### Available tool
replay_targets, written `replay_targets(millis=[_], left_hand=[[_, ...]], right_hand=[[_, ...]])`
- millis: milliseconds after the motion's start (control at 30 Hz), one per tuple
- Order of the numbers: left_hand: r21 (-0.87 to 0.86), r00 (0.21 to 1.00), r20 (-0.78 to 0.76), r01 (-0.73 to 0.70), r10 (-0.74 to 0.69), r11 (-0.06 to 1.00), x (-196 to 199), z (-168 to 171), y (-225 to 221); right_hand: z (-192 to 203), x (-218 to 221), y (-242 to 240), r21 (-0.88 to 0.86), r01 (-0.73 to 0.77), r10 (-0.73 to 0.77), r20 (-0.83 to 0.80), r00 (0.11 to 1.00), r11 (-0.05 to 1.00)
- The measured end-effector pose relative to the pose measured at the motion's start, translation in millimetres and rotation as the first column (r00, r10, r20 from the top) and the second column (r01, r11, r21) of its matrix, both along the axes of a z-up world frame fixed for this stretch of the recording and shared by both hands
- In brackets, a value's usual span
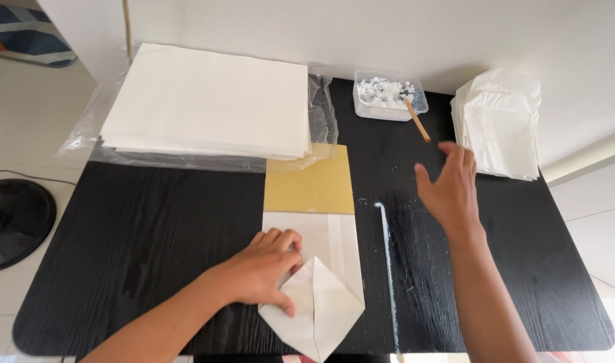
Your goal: Folding the bottom of a paper bag and applying glue with a brush to seal it.
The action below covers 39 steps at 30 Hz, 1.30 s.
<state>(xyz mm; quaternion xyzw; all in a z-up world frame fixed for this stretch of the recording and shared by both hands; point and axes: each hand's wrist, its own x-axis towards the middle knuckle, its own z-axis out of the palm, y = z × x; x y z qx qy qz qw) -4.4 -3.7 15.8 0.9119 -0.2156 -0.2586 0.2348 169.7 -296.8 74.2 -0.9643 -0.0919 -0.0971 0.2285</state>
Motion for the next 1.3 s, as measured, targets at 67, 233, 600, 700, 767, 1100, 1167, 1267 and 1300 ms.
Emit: replay_targets(millis=[67,233,600,700,767,1100,1167,1267,1300], left_hand=[[0.008,1.000,0.014,-0.009,0.009,1.000,0,2,0],[0.036,0.997,0.061,-0.043,0.041,0.998,-14,14,-2],[-0.206,0.951,0.078,-0.279,0.300,0.938,-49,-14,1],[-0.256,0.938,0.133,-0.281,0.321,0.925,-54,-25,1],[-0.238,0.880,0.424,-0.121,0.216,0.964,-57,-36,2],[0.108,0.747,0.647,0.111,-0.155,0.988,-82,-29,-11],[0.120,0.720,0.665,0.159,-0.199,0.980,-87,-32,-13],[0.110,0.713,0.670,0.180,-0.207,0.977,-93,-38,-13],[0.110,0.714,0.669,0.181,-0.207,0.977,-94,-40,-15]], right_hand=[[14,-43,5,0.100,0.089,-0.072,-0.166,0.984,0.991],[-22,-127,7,0.207,-0.316,0.364,-0.265,0.893,0.926],[-52,-172,26,0.188,-0.393,0.431,-0.518,0.739,0.900],[-68,-175,18,0.292,-0.469,0.550,-0.350,0.759,0.833],[-83,-177,13,0.243,-0.600,0.641,-0.154,0.752,0.762],[-57,-198,17,0.094,-0.741,0.747,-0.095,0.658,0.665],[-51,-203,17,0.031,-0.785,0.785,-0.068,0.616,0.619],[-55,-203,10,-0.022,-0.823,0.820,-0.066,0.568,0.568],[-54,-204,9,-0.021,-0.822,0.820,-0.067,0.569,0.569]])
